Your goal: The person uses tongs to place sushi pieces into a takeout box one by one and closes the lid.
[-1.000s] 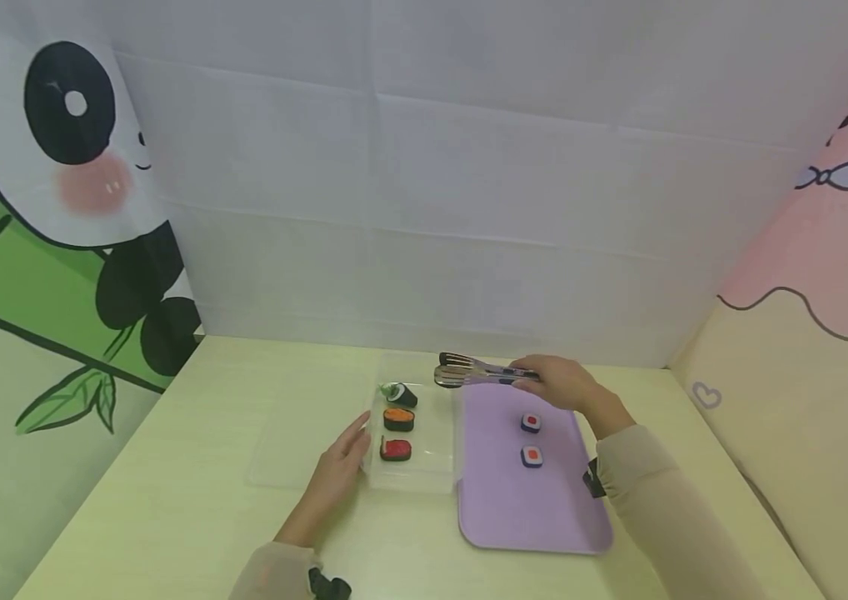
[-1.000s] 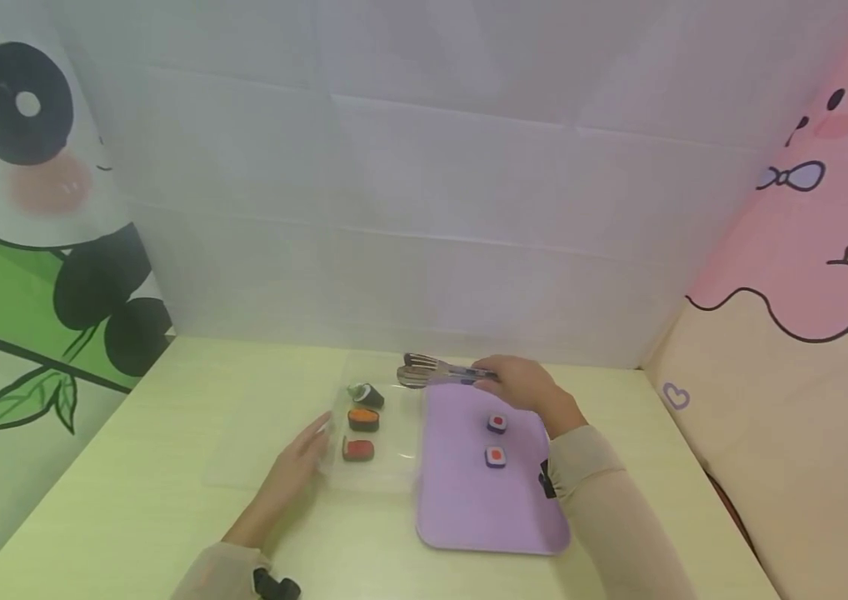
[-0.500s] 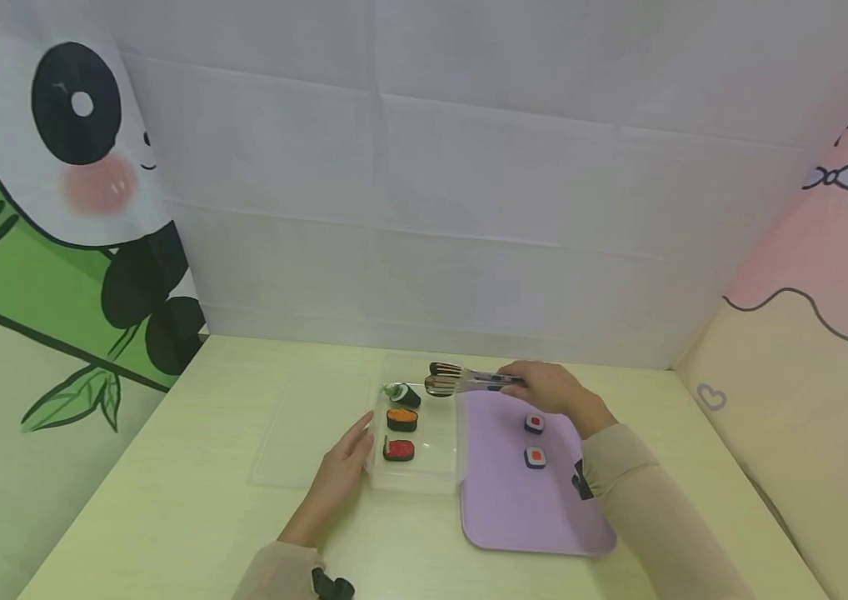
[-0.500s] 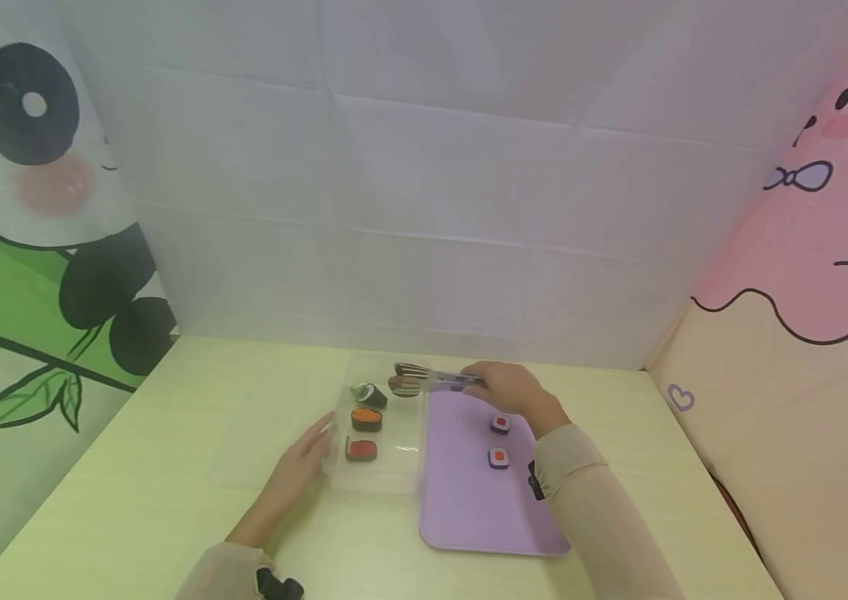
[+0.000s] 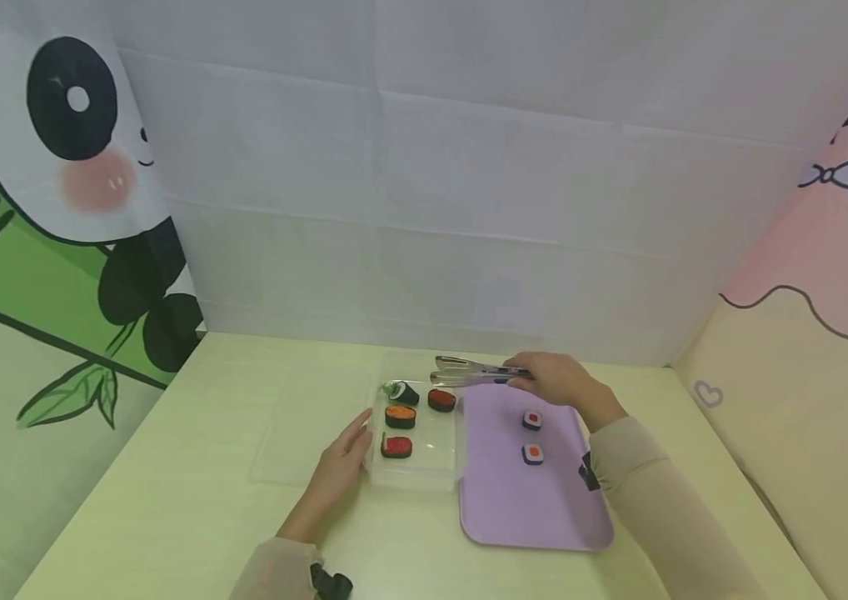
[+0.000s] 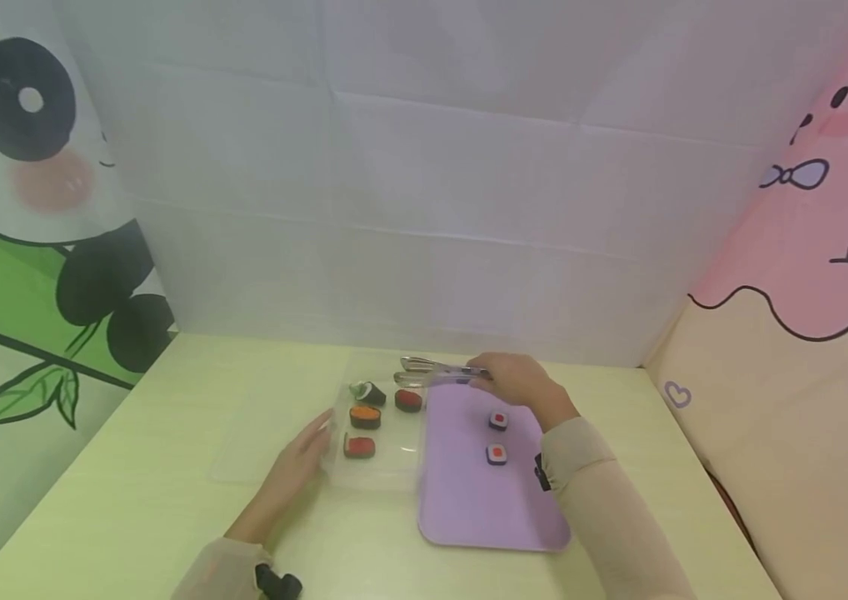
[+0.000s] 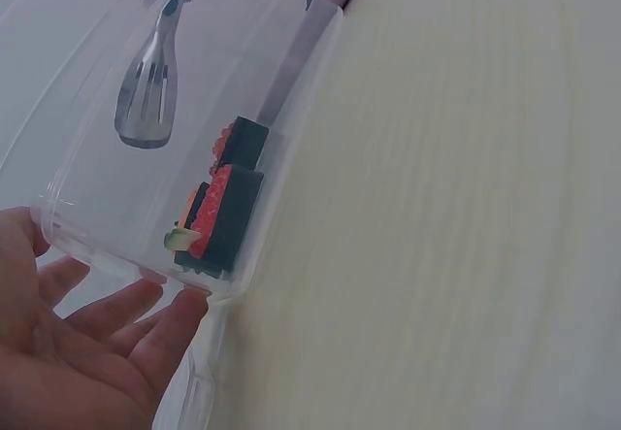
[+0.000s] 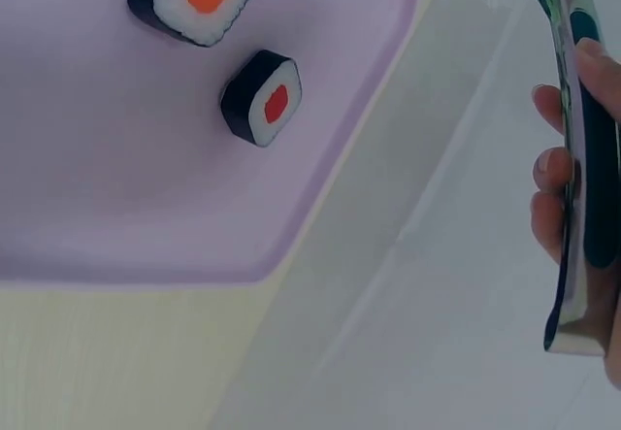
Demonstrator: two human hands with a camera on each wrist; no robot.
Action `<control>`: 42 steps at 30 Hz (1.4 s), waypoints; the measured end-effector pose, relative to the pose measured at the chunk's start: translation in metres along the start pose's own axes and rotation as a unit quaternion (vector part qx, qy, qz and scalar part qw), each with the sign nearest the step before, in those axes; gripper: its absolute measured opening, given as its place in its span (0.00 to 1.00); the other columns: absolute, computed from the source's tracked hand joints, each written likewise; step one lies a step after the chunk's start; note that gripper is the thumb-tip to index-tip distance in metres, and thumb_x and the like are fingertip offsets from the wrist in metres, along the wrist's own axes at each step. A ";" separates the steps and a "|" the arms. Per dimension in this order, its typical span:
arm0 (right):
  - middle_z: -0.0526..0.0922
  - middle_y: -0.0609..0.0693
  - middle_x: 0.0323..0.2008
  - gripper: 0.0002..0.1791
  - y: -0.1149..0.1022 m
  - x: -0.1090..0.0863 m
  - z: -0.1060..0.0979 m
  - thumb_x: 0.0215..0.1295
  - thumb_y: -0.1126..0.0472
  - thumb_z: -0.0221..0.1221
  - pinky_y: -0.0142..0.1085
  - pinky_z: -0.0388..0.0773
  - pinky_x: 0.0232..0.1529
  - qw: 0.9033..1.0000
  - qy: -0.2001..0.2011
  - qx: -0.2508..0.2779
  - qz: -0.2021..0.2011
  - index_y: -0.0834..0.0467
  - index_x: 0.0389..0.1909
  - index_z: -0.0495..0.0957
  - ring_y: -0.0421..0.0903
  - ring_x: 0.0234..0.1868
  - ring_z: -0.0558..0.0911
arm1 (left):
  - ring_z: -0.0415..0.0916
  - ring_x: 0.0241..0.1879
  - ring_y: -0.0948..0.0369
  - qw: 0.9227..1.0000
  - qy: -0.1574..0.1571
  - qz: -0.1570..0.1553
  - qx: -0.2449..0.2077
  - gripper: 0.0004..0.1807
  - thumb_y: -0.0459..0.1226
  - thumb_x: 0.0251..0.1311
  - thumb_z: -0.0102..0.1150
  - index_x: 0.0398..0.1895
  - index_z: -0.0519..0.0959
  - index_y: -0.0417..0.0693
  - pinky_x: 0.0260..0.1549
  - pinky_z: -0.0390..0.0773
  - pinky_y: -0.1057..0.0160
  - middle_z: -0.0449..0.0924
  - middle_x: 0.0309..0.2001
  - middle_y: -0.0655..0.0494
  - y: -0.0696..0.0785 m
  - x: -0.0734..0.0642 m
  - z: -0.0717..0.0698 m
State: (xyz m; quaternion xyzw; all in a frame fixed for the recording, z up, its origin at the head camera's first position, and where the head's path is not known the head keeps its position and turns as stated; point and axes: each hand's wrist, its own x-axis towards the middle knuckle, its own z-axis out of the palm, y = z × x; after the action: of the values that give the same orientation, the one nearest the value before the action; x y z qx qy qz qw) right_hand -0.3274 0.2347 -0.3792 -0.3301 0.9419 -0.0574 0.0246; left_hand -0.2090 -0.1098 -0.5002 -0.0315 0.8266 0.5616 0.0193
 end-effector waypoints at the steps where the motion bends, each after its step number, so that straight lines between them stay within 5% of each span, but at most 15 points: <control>1: 0.79 0.55 0.57 0.22 0.001 -0.003 -0.002 0.70 0.51 0.58 0.53 0.76 0.50 1.000 0.003 0.003 0.002 0.58 0.60 0.77 0.55 0.55 0.79 | 0.62 0.66 0.42 1.000 0.001 0.000 0.000 0.27 0.47 0.76 0.42 0.75 0.61 0.52 0.63 0.60 0.40 0.66 0.67 0.40 0.000 0.000 0.000; 10: 0.81 0.53 0.51 0.20 0.028 -0.037 -0.008 0.69 0.53 0.59 0.54 0.75 0.49 0.999 0.035 0.030 0.009 0.59 0.57 0.78 0.54 0.50 0.80 | 0.65 0.64 0.42 1.000 0.006 0.010 0.011 0.26 0.45 0.76 0.43 0.74 0.62 0.50 0.61 0.61 0.39 0.68 0.65 0.37 0.004 -0.003 -0.002; 24: 0.82 0.55 0.50 0.22 0.065 -0.094 0.006 0.69 0.51 0.59 0.55 0.75 0.47 0.997 0.016 0.043 0.062 0.60 0.58 0.77 0.56 0.49 0.80 | 0.63 0.65 0.42 1.000 0.011 0.005 0.008 0.26 0.45 0.76 0.43 0.74 0.61 0.50 0.62 0.62 0.41 0.67 0.66 0.38 -0.001 0.001 -0.002; 42: 0.83 0.55 0.46 0.22 0.083 -0.124 0.034 0.67 0.54 0.61 0.55 0.77 0.42 0.995 -0.007 0.068 0.079 0.64 0.55 0.77 0.56 0.44 0.81 | 0.65 0.64 0.41 1.000 0.008 0.009 0.013 0.26 0.45 0.76 0.43 0.74 0.62 0.50 0.61 0.62 0.39 0.68 0.65 0.37 -0.001 -0.001 0.000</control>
State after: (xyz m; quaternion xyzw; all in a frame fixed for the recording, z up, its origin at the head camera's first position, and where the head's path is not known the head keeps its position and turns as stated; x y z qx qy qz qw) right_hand -0.2792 0.3730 -0.4220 -0.2526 0.9587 -0.1171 0.0583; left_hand -0.2081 -0.1099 -0.5013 -0.0285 0.8342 0.5507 0.0077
